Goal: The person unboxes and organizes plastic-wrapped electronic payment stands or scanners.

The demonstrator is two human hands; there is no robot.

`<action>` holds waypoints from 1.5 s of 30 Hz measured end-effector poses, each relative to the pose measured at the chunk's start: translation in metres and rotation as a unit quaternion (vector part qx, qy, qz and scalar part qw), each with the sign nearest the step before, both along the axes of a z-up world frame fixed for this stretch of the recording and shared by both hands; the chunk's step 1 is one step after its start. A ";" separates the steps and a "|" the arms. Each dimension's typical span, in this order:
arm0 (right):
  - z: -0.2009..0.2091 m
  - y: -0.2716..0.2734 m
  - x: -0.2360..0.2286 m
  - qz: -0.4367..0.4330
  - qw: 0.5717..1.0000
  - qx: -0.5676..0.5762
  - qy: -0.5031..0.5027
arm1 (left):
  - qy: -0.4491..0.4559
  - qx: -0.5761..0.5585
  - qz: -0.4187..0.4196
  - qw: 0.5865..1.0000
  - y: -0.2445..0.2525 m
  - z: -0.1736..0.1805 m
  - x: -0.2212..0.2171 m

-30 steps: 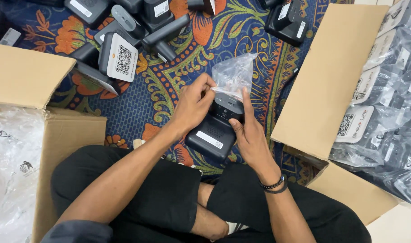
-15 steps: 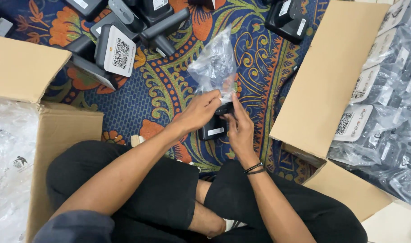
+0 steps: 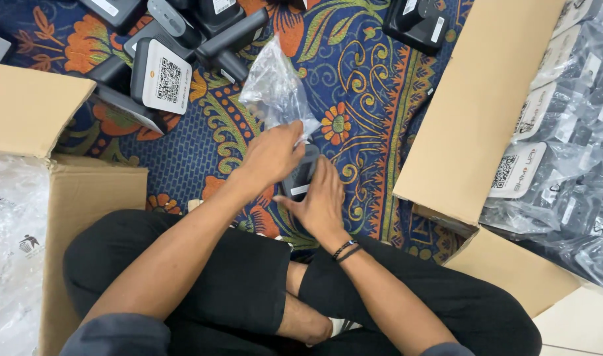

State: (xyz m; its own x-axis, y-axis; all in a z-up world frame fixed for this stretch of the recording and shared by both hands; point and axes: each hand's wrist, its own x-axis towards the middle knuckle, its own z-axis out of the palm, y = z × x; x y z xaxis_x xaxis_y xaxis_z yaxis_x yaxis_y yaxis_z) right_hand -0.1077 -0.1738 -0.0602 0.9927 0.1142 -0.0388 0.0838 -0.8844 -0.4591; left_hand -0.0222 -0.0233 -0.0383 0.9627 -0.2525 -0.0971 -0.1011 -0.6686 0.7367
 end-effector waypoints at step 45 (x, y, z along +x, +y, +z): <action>0.047 0.006 0.025 0.150 0.981 0.020 -0.119 | -0.083 -0.125 0.095 0.984 0.026 0.043 0.030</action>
State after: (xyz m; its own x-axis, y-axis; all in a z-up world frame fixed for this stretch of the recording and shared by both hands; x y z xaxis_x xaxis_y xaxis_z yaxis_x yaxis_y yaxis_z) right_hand -0.0825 -0.1676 -0.0127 0.8948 0.3990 0.2003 0.4462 -0.7856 -0.4287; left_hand 0.0077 0.0028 0.0051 0.9922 -0.0629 0.1076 -0.1246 -0.4878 0.8640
